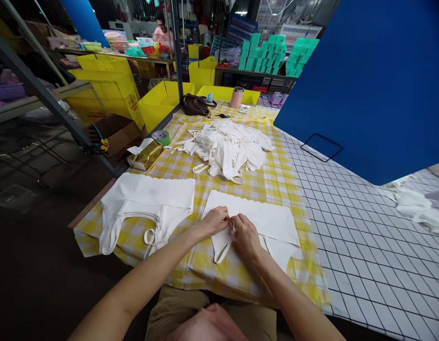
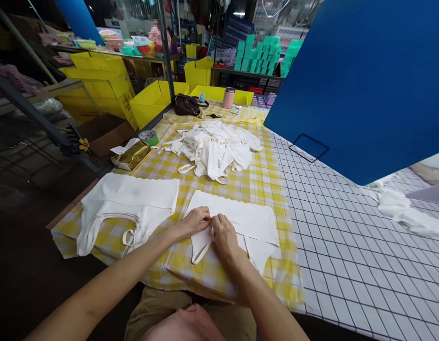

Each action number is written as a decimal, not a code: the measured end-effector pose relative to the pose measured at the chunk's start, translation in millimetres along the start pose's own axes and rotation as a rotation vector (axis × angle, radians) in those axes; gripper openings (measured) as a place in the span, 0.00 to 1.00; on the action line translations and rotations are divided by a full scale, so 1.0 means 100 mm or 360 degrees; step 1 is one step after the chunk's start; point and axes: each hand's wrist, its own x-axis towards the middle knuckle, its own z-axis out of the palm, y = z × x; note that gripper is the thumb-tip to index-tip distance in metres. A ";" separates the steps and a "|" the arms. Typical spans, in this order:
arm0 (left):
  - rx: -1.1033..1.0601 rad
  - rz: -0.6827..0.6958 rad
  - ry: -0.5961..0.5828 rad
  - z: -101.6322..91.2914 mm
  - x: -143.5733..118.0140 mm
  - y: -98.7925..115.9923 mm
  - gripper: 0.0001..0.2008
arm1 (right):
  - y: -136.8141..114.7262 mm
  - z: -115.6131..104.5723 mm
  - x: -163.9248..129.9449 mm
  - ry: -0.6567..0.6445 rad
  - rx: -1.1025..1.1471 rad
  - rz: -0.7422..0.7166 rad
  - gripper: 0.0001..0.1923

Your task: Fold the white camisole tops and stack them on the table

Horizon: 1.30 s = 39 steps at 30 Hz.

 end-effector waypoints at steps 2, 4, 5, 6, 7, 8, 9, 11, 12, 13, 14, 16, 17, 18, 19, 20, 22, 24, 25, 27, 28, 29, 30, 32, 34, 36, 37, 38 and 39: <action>0.0008 0.0015 0.0003 0.02 0.01 -0.01 0.06 | 0.00 -0.01 0.01 -0.0017 -0.0006 -0.0042 0.15; 0.0027 0.0045 -0.0001 0.05 0.02 -0.03 0.07 | -0.01 -0.02 0.01 -0.0042 -0.0003 -0.0087 0.14; 0.0042 0.0060 -0.0003 0.06 0.02 -0.04 0.07 | 0.00 -0.03 0.02 -0.0053 0.0002 -0.0102 0.13; 0.0057 0.0070 -0.0002 0.08 0.03 -0.05 0.07 | 0.00 -0.04 0.03 -0.0059 0.0010 -0.0109 0.13; 0.0065 0.0076 -0.0001 0.09 0.03 -0.06 0.07 | 0.01 -0.05 0.03 -0.0061 0.0020 -0.0105 0.13; 0.0067 0.0078 0.0003 0.09 0.03 -0.07 0.07 | 0.01 -0.06 0.04 -0.0060 0.0035 -0.0095 0.13; 0.0065 0.0076 0.0006 0.10 0.03 -0.07 0.06 | 0.02 -0.07 0.05 -0.0058 0.0053 -0.0082 0.13; 0.0055 0.0069 0.0003 0.09 0.03 -0.07 0.06 | 0.02 -0.07 0.05 -0.0056 0.0104 -0.0059 0.13; 0.0052 0.0071 -0.0002 0.09 0.03 -0.06 0.05 | 0.02 -0.08 0.05 -0.0056 0.0135 -0.0050 0.13; 0.0050 0.0075 -0.0009 0.08 0.03 -0.05 0.05 | 0.01 -0.08 0.05 -0.0057 0.0170 -0.0046 0.13; 0.0048 0.0081 -0.0017 0.07 0.02 -0.04 0.05 | 0.00 -0.08 0.05 -0.0058 0.0207 -0.0043 0.14; 0.0037 0.0081 -0.0035 0.05 0.02 -0.02 0.06 | -0.02 -0.07 0.06 -0.0057 0.0292 -0.0035 0.13; 0.0030 0.0070 -0.0041 0.04 0.02 -0.01 0.06 | -0.03 -0.07 0.07 -0.0056 0.0339 -0.0026 0.12; 0.0024 0.0054 -0.0045 0.04 0.01 -0.01 0.07 | -0.04 -0.07 0.07 -0.0051 0.0390 -0.0010 0.12; 0.0018 0.0037 -0.0048 0.04 0.01 0.00 0.07 | -0.04 -0.07 0.08 -0.0043 0.0444 0.0016 0.11; 0.0014 0.0023 -0.0046 0.04 0.01 0.01 0.06 | -0.04 -0.06 0.08 -0.0029 0.0500 0.0054 0.11; 0.0001 0.0018 -0.0033 0.03 0.01 0.01 0.05 | -0.04 -0.05 0.08 0.0016 0.0609 0.0163 0.10; -0.0027 0.0022 -0.0020 0.03 0.01 0.02 0.05 | -0.06 -0.06 0.05 0.0062 0.0701 0.0285 0.12; -0.0049 0.0020 -0.0018 0.02 0.00 0.02 0.05 | -0.08 -0.07 0.03 0.0066 0.0821 0.0382 0.14; -0.0099 0.0006 -0.0027 -0.01 -0.03 0.03 0.04 | -0.15 -0.13 -0.04 0.0043 0.1260 0.0653 0.15; -0.0122 0.0003 -0.0040 -0.04 -0.05 0.03 0.04 | -0.20 -0.17 -0.08 0.0020 0.1542 0.0810 0.15; -0.0142 0.0011 -0.0062 -0.07 -0.07 0.03 0.05 | -0.26 -0.23 -0.13 0.0001 0.1816 0.0964 0.16; -0.0159 0.0023 -0.0093 -0.10 -0.09 0.03 0.07 | -0.33 -0.30 -0.18 -0.0013 0.2037 0.1087 0.16; -0.0180 0.0040 -0.0172 -0.15 -0.12 0.02 0.13 | -0.48 -0.44 -0.32 -0.0017 0.2253 0.1200 0.18; -0.0195 0.0022 -0.0233 -0.19 -0.13 0.01 0.16 | -0.64 -0.55 -0.49 -0.0027 0.2308 0.1250 0.21; -0.0211 -0.0022 -0.0258 -0.20 -0.11 0.01 0.16 | -0.81 -0.57 -0.70 -0.0075 0.2309 0.1277 0.23; -0.0213 -0.0037 -0.0255 -0.20 -0.11 0.01 0.15 | -0.88 -0.55 -0.82 -0.0117 0.2321 0.1279 0.24; -0.0210 -0.0047 -0.0249 -0.19 -0.10 0.01 0.14 | -0.95 -0.50 -0.94 -0.0163 0.2342 0.1262 0.25; -0.0203 -0.0048 -0.0241 -0.19 -0.10 0.01 0.14 | -1.02 -0.43 -1.07 -0.0212 0.2369 0.1219 0.26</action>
